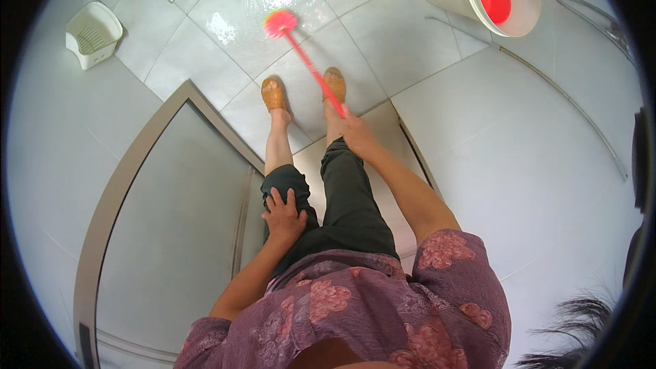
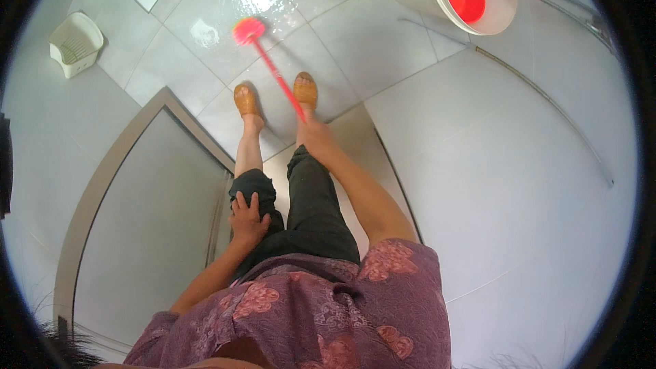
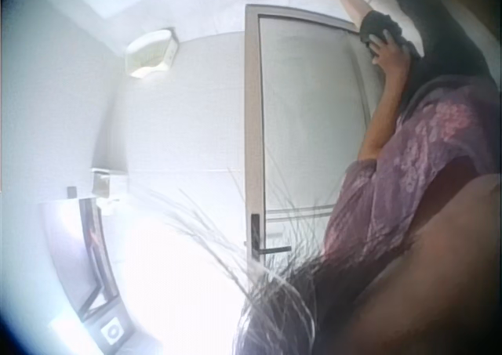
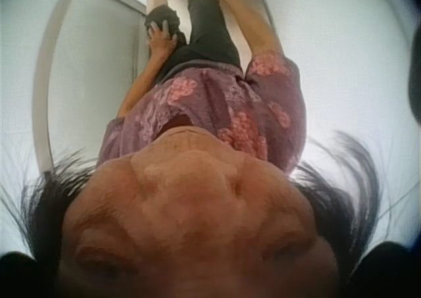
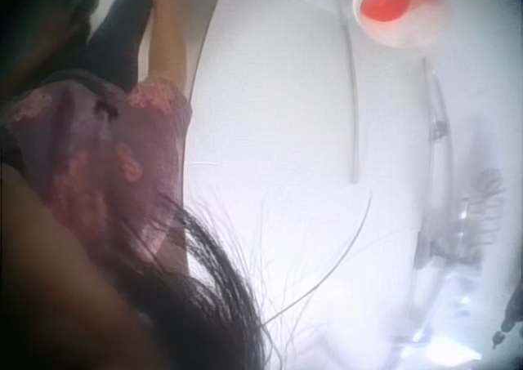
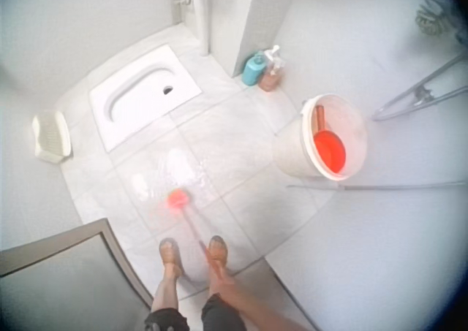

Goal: The person mops a tiled bathroom floor using a red mop and a white bucket. They repeatedly scrub the floor, occasionally dip the mop into the bucket, and use a squeegee to push water toward the drain.

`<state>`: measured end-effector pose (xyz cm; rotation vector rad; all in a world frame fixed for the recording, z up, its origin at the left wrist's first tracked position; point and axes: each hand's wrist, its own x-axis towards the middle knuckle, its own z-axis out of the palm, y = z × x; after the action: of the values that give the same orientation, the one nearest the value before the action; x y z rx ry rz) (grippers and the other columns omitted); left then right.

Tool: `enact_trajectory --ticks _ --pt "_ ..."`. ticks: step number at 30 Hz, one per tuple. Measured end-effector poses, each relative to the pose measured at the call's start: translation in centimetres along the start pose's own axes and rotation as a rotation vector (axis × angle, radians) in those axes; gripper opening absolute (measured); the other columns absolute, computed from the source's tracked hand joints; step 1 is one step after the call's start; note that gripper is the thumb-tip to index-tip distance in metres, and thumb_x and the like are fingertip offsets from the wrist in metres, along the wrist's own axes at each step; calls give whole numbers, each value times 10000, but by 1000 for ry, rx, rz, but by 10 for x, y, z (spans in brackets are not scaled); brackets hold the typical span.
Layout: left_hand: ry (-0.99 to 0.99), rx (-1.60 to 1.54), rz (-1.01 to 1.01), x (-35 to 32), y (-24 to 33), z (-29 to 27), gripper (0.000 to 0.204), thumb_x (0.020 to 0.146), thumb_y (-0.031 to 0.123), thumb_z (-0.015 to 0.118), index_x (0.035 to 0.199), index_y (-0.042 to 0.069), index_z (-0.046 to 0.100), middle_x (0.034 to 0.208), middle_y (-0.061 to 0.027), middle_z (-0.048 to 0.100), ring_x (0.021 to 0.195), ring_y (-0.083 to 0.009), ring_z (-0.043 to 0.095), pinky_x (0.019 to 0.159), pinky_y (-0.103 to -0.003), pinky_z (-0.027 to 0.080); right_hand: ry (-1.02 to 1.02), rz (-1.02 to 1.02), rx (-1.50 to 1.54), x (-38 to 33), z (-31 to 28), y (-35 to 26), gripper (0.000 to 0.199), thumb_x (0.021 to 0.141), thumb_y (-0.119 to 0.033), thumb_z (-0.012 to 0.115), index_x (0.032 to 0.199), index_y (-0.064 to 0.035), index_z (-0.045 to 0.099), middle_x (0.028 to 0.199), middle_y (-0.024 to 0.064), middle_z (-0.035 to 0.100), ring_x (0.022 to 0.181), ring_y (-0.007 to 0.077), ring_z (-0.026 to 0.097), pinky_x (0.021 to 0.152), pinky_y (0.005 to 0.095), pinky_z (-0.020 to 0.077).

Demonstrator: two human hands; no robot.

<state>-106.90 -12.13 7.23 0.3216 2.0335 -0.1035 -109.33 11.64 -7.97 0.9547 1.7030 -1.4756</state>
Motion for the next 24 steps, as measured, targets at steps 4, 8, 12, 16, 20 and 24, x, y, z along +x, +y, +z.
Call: enact_trajectory --ticks 4,8,12,16,20,24 --pt "-45 85 47 20 -30 -14 676 721 335 636 1299 93 380 1325 -266 278 1138 -421 370 747 -585 417 283 62 -87 6 4 11 380 887 -200 404 1230 -37 410 1013 262 552 941 392 537 774 436 429" --pt "-64 80 138 33 -61 -29 679 728 349 635 1301 96 374 1305 -260 294 1110 -404 394 760 -565 428 436 -52 -119 28 65 10 393 886 -175 373 1258 -50 372 885 256 574 869 407 557 712 465 430" --pt "-92 133 183 36 -79 -40 681 730 357 636 1301 98 371 1283 -252 310 1094 -395 406 768 -543 437 291 16 -125 21 163 -10 400 872 -152 387 1259 -53 355 803 241 589 769 440 568 662 489 446" --pt "-104 126 216 43 -91 -50 686 723 355 644 1298 97 372 1285 -248 302 1083 -389 412 763 -512 443 134 110 -75 26 176 -17 462 877 -229 388 1291 -41 305 1032 278 561 975 429 539 788 489 445" --pt "-71 102 252 46 -99 -56 682 715 358 652 1286 93 390 1260 -242 315 1074 -383 415 761 -509 439 431 -17 -370 42 116 -6 332 834 -175 472 1140 -50 439 807 220 593 747 421 579 632 482 455" --pt "-26 76 266 48 -107 -52 644 722 350 645 1263 80 423 1223 -232 346 1056 -386 424 769 -518 430 381 1 -215 51 100 -7 385 836 -196 458 1164 -2 403 961 275 552 913 413 549 760 478 433"
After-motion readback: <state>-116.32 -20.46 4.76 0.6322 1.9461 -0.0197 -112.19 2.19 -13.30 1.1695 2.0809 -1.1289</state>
